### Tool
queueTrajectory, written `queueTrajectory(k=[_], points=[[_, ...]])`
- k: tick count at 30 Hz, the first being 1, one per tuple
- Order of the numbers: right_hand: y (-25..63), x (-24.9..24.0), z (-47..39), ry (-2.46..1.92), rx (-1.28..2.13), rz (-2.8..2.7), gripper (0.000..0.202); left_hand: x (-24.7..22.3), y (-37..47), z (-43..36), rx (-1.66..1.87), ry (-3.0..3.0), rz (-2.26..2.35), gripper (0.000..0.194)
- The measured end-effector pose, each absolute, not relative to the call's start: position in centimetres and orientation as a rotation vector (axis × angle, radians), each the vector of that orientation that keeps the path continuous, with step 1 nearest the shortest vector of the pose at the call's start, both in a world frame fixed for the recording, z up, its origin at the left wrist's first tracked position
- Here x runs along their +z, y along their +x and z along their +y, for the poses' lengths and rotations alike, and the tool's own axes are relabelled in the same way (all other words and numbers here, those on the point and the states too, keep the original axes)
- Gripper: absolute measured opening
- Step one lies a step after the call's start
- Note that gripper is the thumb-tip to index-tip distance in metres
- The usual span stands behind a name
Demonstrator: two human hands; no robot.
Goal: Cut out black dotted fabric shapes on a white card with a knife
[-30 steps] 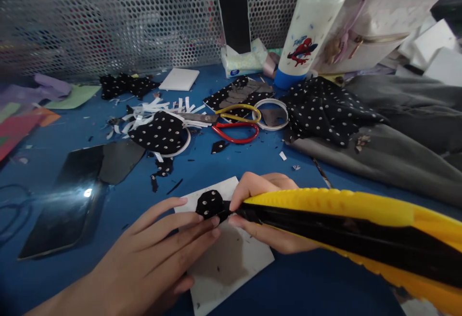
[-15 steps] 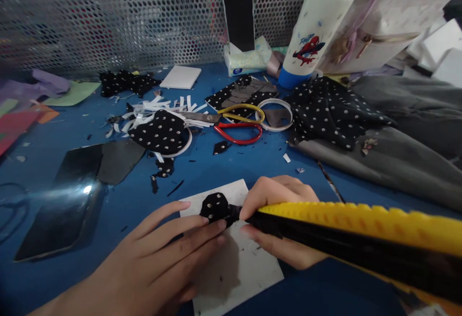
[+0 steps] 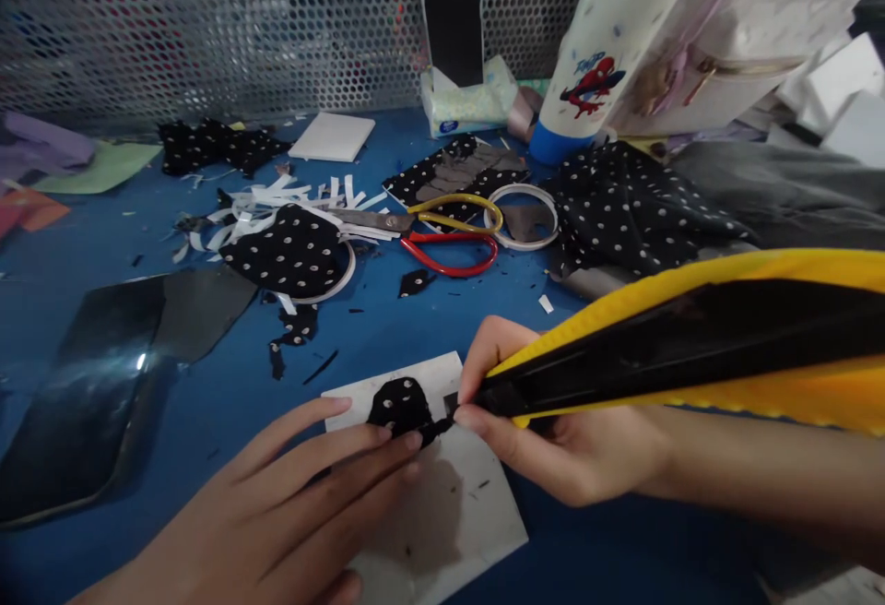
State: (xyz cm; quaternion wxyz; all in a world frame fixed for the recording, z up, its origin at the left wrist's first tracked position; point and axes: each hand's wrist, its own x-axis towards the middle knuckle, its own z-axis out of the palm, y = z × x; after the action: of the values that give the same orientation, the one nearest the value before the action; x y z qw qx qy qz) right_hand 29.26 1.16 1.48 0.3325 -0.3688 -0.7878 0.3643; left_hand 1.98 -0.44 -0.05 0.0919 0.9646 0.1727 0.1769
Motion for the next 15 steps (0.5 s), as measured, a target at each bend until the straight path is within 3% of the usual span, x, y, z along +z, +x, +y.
queueTrajectory(k=[15], points=[[28.94, 1.59, 0.41, -1.167, 0.903, -2.139, 0.013, -0.49, 1.79, -0.16, 0.559, 2.839, 0.522, 0.034]])
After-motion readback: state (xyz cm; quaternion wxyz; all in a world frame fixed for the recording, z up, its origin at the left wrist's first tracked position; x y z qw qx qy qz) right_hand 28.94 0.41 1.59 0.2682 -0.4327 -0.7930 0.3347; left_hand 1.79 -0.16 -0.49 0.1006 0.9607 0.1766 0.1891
